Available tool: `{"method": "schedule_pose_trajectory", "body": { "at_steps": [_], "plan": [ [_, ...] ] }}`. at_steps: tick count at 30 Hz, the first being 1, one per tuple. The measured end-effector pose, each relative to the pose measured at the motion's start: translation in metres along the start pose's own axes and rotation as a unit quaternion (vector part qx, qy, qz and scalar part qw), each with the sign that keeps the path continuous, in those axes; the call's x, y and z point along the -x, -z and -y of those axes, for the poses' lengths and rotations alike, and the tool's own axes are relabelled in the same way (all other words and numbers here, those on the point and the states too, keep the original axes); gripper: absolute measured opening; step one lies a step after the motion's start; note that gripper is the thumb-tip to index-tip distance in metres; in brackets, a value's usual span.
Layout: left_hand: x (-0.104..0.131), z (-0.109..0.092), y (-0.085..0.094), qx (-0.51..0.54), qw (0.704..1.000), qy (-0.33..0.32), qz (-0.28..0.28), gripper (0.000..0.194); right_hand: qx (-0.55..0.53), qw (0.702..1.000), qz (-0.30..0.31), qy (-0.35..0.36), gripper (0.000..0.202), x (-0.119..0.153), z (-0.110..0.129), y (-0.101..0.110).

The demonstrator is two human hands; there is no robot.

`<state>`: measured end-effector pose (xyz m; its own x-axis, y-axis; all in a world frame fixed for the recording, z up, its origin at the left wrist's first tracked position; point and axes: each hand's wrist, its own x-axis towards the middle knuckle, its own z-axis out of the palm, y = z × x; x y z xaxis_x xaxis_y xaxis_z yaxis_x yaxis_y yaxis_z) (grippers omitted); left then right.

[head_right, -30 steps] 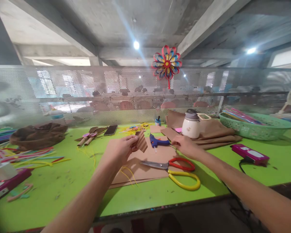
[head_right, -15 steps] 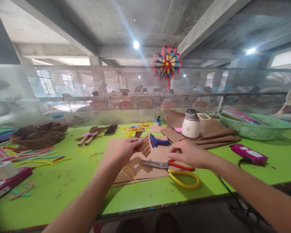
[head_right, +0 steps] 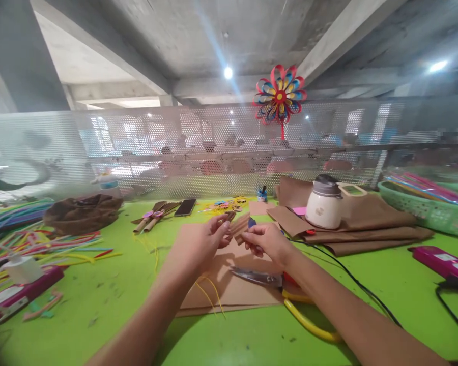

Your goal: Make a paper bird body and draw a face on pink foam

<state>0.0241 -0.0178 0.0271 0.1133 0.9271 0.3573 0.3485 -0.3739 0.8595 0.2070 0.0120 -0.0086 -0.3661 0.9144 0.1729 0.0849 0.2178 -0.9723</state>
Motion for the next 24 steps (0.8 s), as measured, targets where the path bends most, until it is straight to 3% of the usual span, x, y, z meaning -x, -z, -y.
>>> {"method": "schedule_pose_trajectory", "body": {
  "at_steps": [7, 14, 20, 24],
  "plan": [
    [-0.004, 0.026, -0.032, -0.01, 0.995, -0.074, 0.065, 0.03, -0.052, 0.999, 0.008, -0.002, 0.041, 0.002, -0.01, 0.007],
    [-0.001, 0.013, -0.023, -0.02, 0.996, -0.07, 0.059, 0.025, -0.056, 0.998, 0.016, -0.003, 0.04, 0.004, -0.015, 0.005],
    [-0.001, 0.014, -0.027, -0.024, 0.998, -0.057, 0.021, 0.021, -0.06, 0.998, 0.01, -0.011, 0.039, 0.008, -0.013, 0.003],
    [0.002, 0.006, -0.025, -0.001, 0.999, -0.043, 0.027, 0.029, -0.063, 0.998, 0.01, -0.015, 0.037, 0.01, -0.01, 0.003]
  ]
}}
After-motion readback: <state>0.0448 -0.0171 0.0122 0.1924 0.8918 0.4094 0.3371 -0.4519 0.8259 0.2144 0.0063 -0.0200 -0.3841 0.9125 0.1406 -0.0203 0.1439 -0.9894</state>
